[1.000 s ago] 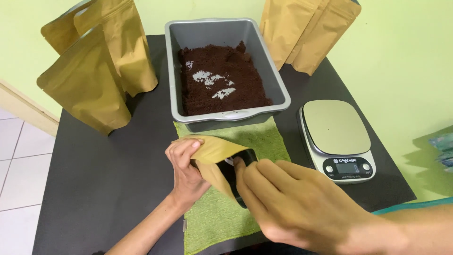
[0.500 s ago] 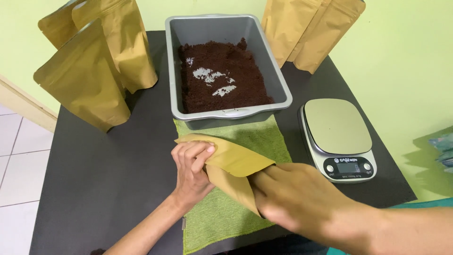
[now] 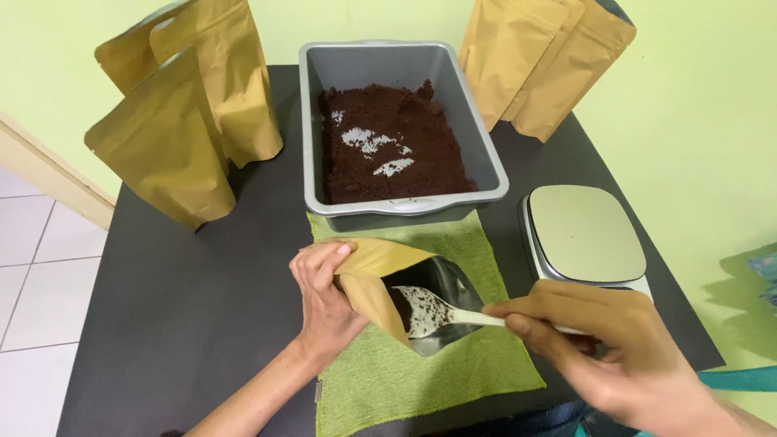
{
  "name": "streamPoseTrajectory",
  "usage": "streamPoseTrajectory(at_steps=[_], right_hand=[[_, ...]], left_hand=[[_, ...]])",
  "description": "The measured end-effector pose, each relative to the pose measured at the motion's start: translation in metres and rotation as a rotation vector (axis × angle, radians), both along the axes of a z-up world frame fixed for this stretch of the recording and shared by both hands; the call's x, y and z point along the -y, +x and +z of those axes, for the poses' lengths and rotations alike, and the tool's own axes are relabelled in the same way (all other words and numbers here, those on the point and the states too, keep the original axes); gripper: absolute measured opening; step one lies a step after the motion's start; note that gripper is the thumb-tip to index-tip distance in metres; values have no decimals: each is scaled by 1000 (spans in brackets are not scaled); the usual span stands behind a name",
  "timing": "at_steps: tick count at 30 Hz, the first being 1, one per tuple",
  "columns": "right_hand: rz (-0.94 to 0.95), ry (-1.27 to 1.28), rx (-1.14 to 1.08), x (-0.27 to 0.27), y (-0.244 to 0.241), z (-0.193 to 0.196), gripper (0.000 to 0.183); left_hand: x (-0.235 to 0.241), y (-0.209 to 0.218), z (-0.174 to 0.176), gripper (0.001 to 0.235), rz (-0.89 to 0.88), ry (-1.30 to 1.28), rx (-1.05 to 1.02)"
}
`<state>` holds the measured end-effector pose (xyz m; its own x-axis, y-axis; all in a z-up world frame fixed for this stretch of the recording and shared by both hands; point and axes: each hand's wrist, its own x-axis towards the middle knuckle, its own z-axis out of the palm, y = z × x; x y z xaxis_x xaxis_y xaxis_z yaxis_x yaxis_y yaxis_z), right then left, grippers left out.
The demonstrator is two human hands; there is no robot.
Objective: Manually filling stand-up pouches with ground coffee using a spoon and weighing them on a digital scale to ensure consistency.
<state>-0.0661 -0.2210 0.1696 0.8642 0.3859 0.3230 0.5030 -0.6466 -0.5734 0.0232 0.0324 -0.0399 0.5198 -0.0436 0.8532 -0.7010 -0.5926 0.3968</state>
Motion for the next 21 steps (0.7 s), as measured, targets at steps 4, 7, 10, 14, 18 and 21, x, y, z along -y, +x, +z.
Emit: streamPoseTrajectory(at_steps=[4, 7, 10, 14, 18, 21], right_hand=[[-82, 69, -98, 10, 1, -1, 22], [-136, 125, -154, 17, 3, 0, 23], [-136, 221, -196, 29, 8, 1, 24], [-290, 219, -229, 40, 21, 17, 29], [-375, 221, -186, 44, 49, 23, 23], [-517, 223, -121, 41, 76, 10, 21]], left_hand=[[0, 0, 1, 80, -4, -9, -7], [0, -1, 1, 86, 2, -16, -30], [0, -1, -1, 93, 11, -40, -78], [0, -2, 7, 96, 97, -97, -191], [2, -4, 17, 99, 115, -153, -298], [1, -2, 16, 112, 97, -159, -280]])
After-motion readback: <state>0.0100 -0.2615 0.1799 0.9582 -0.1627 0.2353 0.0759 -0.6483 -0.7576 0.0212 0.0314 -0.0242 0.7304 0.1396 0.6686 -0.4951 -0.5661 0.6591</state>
